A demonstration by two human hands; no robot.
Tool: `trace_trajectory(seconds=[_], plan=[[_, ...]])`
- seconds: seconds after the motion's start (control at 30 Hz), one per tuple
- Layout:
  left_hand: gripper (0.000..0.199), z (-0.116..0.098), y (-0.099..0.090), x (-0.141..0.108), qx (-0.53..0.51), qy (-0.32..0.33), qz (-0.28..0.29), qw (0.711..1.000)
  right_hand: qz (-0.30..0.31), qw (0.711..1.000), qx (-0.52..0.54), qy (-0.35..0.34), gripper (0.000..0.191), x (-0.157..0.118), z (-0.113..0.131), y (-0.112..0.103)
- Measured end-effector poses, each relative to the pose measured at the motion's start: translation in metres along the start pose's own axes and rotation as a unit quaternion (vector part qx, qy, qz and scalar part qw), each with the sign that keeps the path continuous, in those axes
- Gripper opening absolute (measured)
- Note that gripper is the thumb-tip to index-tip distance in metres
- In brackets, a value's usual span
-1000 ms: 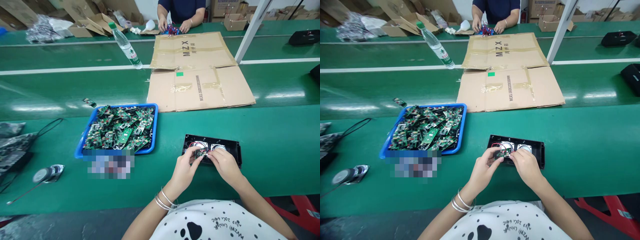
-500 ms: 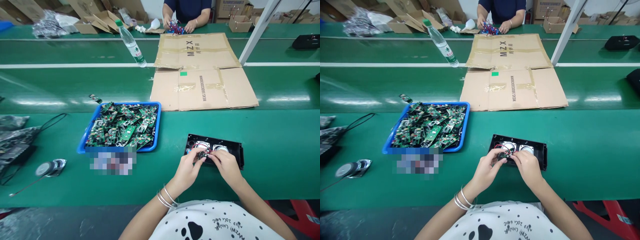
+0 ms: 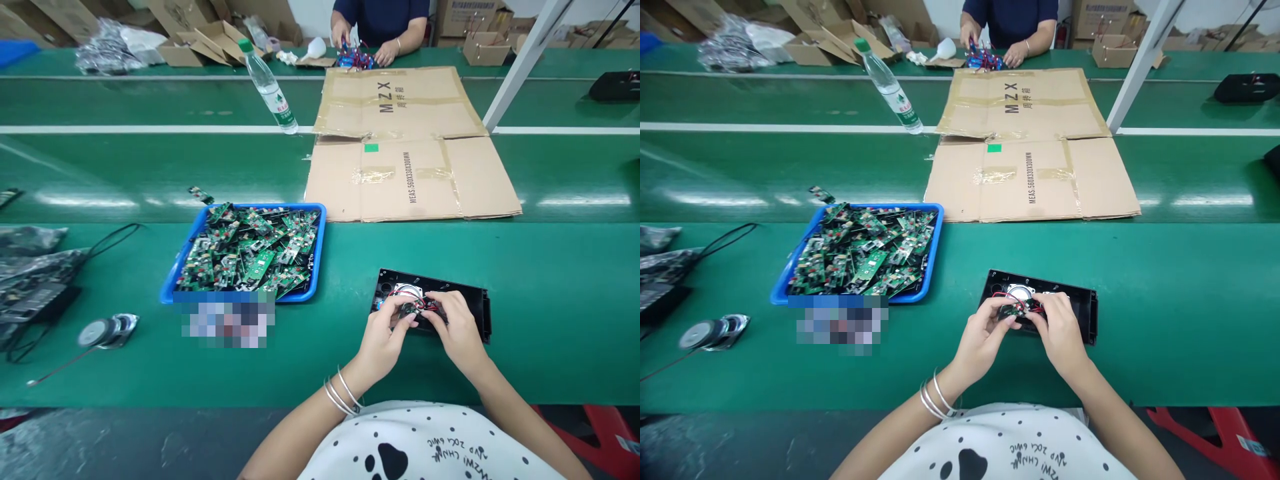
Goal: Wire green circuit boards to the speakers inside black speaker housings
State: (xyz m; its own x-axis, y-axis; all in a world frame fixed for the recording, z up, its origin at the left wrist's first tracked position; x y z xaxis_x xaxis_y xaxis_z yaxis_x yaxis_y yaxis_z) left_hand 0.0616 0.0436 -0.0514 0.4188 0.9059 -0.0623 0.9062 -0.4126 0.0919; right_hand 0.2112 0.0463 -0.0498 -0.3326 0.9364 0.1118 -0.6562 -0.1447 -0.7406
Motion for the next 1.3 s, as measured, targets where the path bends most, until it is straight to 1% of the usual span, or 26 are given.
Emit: trace_trajectory(seconds=[0.17, 0.27, 0.33, 0.37, 0.4, 0.5, 0.57, 0.6, 0.67, 0.73, 0.77, 0.8, 0.83, 0.9, 1.0, 1.07, 1.13, 1.2, 1.23, 1.27, 1.3], plan=[[0.018, -0.002, -0.004, 0.002, -0.027, -0.009, 0.000, 1.000, -0.011, 1.000, 0.002, 0.000, 0.025, 0.001, 0.001, 0.002], [0.022, -0.003, -0.008, 0.003, -0.034, -0.031, 0.020, 0.999, 0.023, 1.000, 0.008, -0.015, 0.028, 0.002, 0.000, -0.002], [0.024, -0.005, -0.011, 0.004, -0.027, -0.052, 0.028, 0.998, 0.049, 0.999, 0.007, -0.019, 0.034, 0.002, -0.004, -0.010], [0.025, -0.006, -0.014, 0.004, -0.024, -0.060, 0.027, 0.997, 0.052, 0.999, 0.001, -0.015, 0.036, 0.001, -0.007, -0.016], [0.025, -0.007, -0.016, 0.005, -0.024, -0.068, 0.023, 0.997, 0.044, 0.999, -0.008, -0.009, 0.037, 0.001, -0.011, -0.024], [0.026, -0.010, -0.023, 0.007, -0.021, -0.091, 0.007, 0.996, -0.005, 0.999, -0.041, 0.010, 0.034, -0.002, -0.021, -0.043], [0.029, -0.010, -0.028, 0.008, 0.009, -0.116, -0.004, 0.993, -0.012, 0.998, -0.058, 0.009, 0.035, -0.003, -0.025, -0.047], [0.031, -0.011, -0.030, 0.008, 0.036, -0.130, -0.010, 0.991, 0.004, 0.998, -0.070, 0.003, 0.040, -0.002, -0.025, -0.045], [0.032, -0.011, -0.034, 0.009, 0.093, -0.158, -0.021, 0.983, 0.067, 0.991, -0.113, -0.010, 0.060, -0.001, -0.023, -0.035], [0.035, -0.011, -0.035, 0.009, 0.125, -0.184, -0.020, 0.975, 0.139, 0.974, -0.177, -0.016, 0.084, -0.001, -0.022, -0.022], [0.037, -0.011, -0.035, 0.009, 0.129, -0.195, -0.015, 0.972, 0.165, 0.964, -0.208, -0.013, 0.093, -0.001, -0.022, -0.017], [0.040, -0.011, -0.034, 0.010, 0.130, -0.206, -0.008, 0.970, 0.181, 0.956, -0.233, -0.009, 0.097, -0.001, -0.022, -0.013], [0.043, -0.011, -0.033, 0.010, 0.131, -0.216, -0.001, 0.968, 0.190, 0.950, -0.249, -0.004, 0.097, 0.000, -0.023, -0.010], [0.049, -0.012, -0.032, 0.011, 0.135, -0.229, 0.007, 0.964, 0.196, 0.946, -0.257, 0.001, 0.090, 0.000, -0.023, -0.009], [0.053, -0.012, -0.032, 0.012, 0.132, -0.232, 0.014, 0.964, 0.193, 0.951, -0.240, 0.001, 0.079, 0.001, -0.022, -0.011], [0.049, -0.011, -0.033, 0.012, 0.116, -0.219, 0.020, 0.969, 0.182, 0.956, -0.229, -0.001, 0.072, 0.001, -0.022, -0.012], [0.041, -0.010, -0.035, 0.010, 0.101, -0.192, 0.033, 0.975, 0.161, 0.961, -0.227, 0.000, 0.068, -0.002, -0.026, -0.013], [0.033, -0.010, -0.042, 0.006, 0.086, -0.163, 0.036, 0.982, 0.124, 0.963, -0.238, 0.008, 0.065, -0.010, -0.041, -0.020], [0.032, -0.010, -0.048, 0.002, 0.080, -0.148, 0.025, 0.985, 0.097, 0.964, -0.247, 0.018, 0.063, -0.016, -0.053, -0.026], [0.032, -0.009, -0.057, -0.003, 0.076, -0.133, 0.000, 0.988, 0.066, 0.963, -0.259, 0.035, 0.061, -0.023, -0.067, -0.035], [0.032, -0.008, -0.069, -0.009, 0.076, -0.116, -0.040, 0.989, 0.027, 0.960, -0.271, 0.062, 0.060, -0.030, -0.083, -0.048]])
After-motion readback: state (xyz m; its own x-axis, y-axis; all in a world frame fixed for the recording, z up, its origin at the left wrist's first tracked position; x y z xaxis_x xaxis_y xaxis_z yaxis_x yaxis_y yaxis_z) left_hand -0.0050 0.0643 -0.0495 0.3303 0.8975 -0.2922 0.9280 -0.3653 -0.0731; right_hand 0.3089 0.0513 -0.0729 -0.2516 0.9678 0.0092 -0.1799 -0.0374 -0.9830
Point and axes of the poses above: each hand's wrist, its own x-axis towards the middle knuckle, its own y-axis out of the palm, z = x × y, the point moved 4 cm from there along x, towards the middle knuckle, and after that the axes turned 13 degrees about z, right-handed, at the moved point
